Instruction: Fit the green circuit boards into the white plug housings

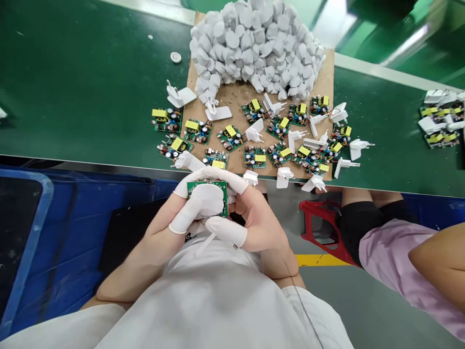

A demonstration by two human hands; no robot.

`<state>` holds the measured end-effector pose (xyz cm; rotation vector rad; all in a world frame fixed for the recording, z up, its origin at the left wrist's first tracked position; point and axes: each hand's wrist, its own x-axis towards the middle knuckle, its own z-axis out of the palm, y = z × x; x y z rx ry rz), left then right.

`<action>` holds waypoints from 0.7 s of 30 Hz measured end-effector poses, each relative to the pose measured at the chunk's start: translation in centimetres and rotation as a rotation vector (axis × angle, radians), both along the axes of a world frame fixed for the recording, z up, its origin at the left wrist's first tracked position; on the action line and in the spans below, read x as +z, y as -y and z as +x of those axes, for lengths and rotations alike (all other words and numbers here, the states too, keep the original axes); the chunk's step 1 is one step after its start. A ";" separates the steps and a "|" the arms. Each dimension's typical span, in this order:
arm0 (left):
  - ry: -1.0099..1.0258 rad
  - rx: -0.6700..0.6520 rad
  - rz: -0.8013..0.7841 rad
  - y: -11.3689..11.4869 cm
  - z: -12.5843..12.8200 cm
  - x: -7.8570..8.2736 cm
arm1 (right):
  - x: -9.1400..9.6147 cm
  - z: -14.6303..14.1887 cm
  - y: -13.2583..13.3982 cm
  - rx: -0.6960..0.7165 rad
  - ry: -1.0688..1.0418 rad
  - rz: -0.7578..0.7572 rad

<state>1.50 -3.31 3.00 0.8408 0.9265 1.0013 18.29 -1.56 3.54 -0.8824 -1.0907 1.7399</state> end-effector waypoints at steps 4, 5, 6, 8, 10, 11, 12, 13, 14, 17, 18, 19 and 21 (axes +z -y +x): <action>-0.065 0.025 0.056 0.0 0.3 0.2 | 0.1 0.0 -0.1 -0.017 0.070 0.025; -0.065 0.021 0.084 0.0 0.3 0.2 | 0.1 0.0 -0.1 -0.018 0.072 0.024; -0.063 0.015 0.115 0.0 0.3 0.1 | 0.0 0.0 -0.2 -0.019 0.067 0.024; -0.047 0.015 0.155 0.0 0.3 -0.2 | -0.1 0.0 -0.2 -0.028 0.042 0.015; -0.016 0.028 0.135 0.2 0.3 -0.4 | -0.2 -0.1 -0.1 -0.030 0.027 -0.001; 0.008 0.025 0.108 0.2 0.4 -0.5 | -0.2 -0.2 -0.1 -0.029 0.031 -0.010; 0.033 0.019 0.077 0.3 0.4 -0.6 | -0.1 -0.3 -0.1 -0.031 0.039 -0.019; 0.053 0.018 0.055 0.3 0.5 -0.6 | -0.1 -0.4 0.0 -0.038 0.048 -0.027; 0.061 0.018 0.049 0.4 0.6 -0.6 | 0.1 -0.5 0.0 -0.049 0.054 -0.030; -0.036 0.041 0.136 0.3 0.8 -0.5 | 0.4 -0.7 0.0 -0.066 0.064 -0.011; -0.097 0.058 0.186 0.3 0.9 -0.5 | 0.4 -0.7 0.0 -0.053 0.078 0.013; -0.158 0.076 0.227 0.2 0.9 -0.5 | 0.4 -0.6 -0.1 -0.036 0.105 0.047; -0.235 0.108 0.284 0.2 1.0 -0.4 | 0.2 -0.2 -0.4 -0.022 0.169 0.140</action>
